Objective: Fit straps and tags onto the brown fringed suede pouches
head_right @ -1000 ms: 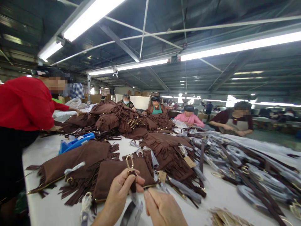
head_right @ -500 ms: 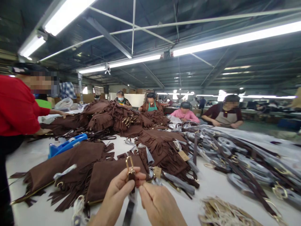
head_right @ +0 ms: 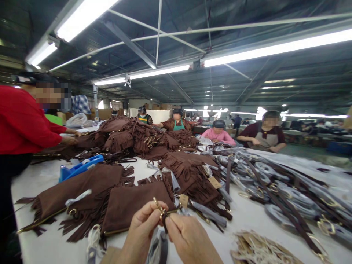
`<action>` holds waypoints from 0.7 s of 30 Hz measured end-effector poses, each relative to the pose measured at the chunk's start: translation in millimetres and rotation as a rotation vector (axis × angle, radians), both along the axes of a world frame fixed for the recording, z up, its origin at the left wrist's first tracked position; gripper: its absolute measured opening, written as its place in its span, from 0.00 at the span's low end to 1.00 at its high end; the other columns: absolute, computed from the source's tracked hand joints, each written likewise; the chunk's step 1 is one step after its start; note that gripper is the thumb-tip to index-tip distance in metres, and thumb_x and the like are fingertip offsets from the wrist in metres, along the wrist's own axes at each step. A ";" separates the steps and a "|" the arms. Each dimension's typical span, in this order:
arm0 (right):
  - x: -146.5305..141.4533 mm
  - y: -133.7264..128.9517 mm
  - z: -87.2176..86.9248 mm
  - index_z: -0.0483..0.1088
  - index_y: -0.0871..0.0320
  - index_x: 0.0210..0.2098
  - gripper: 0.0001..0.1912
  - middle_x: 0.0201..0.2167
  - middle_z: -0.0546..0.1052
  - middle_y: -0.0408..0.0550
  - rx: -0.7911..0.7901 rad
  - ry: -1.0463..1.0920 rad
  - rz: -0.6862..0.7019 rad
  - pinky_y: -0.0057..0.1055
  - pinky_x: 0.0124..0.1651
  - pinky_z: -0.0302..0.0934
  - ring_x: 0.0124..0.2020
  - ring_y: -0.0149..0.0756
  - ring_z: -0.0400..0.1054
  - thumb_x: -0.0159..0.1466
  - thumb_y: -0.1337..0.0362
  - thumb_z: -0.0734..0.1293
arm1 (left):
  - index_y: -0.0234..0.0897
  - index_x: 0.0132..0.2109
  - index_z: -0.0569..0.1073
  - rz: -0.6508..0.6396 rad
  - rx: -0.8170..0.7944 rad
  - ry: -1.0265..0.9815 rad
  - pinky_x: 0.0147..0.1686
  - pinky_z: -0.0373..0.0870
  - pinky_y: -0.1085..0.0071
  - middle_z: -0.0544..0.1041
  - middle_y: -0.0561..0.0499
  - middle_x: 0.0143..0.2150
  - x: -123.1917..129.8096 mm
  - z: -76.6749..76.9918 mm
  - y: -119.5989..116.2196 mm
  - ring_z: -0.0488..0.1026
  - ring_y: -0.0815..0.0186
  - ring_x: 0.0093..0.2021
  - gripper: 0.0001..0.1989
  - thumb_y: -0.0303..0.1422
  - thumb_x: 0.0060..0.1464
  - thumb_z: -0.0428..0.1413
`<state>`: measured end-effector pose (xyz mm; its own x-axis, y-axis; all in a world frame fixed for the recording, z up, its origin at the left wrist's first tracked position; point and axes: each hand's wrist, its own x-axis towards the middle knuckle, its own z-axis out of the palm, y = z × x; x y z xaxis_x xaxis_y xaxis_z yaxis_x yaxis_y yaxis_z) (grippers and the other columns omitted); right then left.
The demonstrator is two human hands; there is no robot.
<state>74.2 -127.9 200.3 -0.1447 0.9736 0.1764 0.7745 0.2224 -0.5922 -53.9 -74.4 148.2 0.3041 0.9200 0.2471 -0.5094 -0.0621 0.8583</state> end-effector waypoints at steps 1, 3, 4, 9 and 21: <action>1.2 -0.9 1.2 0.54 0.55 0.21 0.19 0.18 0.59 0.39 0.004 0.010 0.025 0.29 0.27 0.44 0.23 0.30 0.54 0.66 0.57 0.50 | 0.33 0.31 0.77 0.004 0.016 0.006 0.29 0.61 0.75 0.71 0.52 0.27 -3.1 5.8 -0.7 0.63 0.70 0.26 0.16 0.44 0.45 0.65; 5.0 -3.5 4.9 0.57 0.56 0.22 0.18 0.19 0.61 0.39 0.020 0.036 0.074 0.28 0.28 0.46 0.24 0.30 0.55 0.67 0.58 0.52 | 0.33 0.27 0.74 -0.045 0.078 0.031 0.29 0.60 0.75 0.69 0.53 0.26 -8.5 22.5 -3.7 0.62 0.71 0.26 0.14 0.40 0.48 0.63; 7.5 -5.1 7.3 0.59 0.56 0.23 0.18 0.20 0.63 0.39 0.036 0.055 0.087 0.28 0.28 0.47 0.24 0.30 0.56 0.67 0.58 0.53 | 0.33 0.26 0.73 -0.088 0.117 0.067 0.29 0.60 0.75 0.68 0.53 0.27 -10.6 32.0 -5.6 0.61 0.71 0.27 0.13 0.38 0.49 0.62; 20.2 -9.8 14.7 0.66 0.57 0.26 0.18 0.26 0.68 0.41 0.076 0.211 0.146 0.26 0.33 0.54 0.29 0.31 0.59 0.67 0.54 0.58 | 0.34 0.25 0.70 -0.187 0.295 0.298 0.29 0.62 0.74 0.69 0.51 0.29 -16.8 66.0 -9.7 0.64 0.70 0.27 0.09 0.33 0.50 0.57; 17.0 -22.2 5.4 0.75 0.54 0.27 0.15 0.20 0.71 0.46 0.107 0.637 0.141 0.30 0.26 0.57 0.23 0.33 0.62 0.59 0.49 0.69 | 0.38 0.31 0.74 -0.201 0.785 0.518 0.55 0.62 0.65 0.75 0.49 0.46 -40.6 129.9 -2.8 0.65 0.58 0.58 0.08 0.25 0.56 0.52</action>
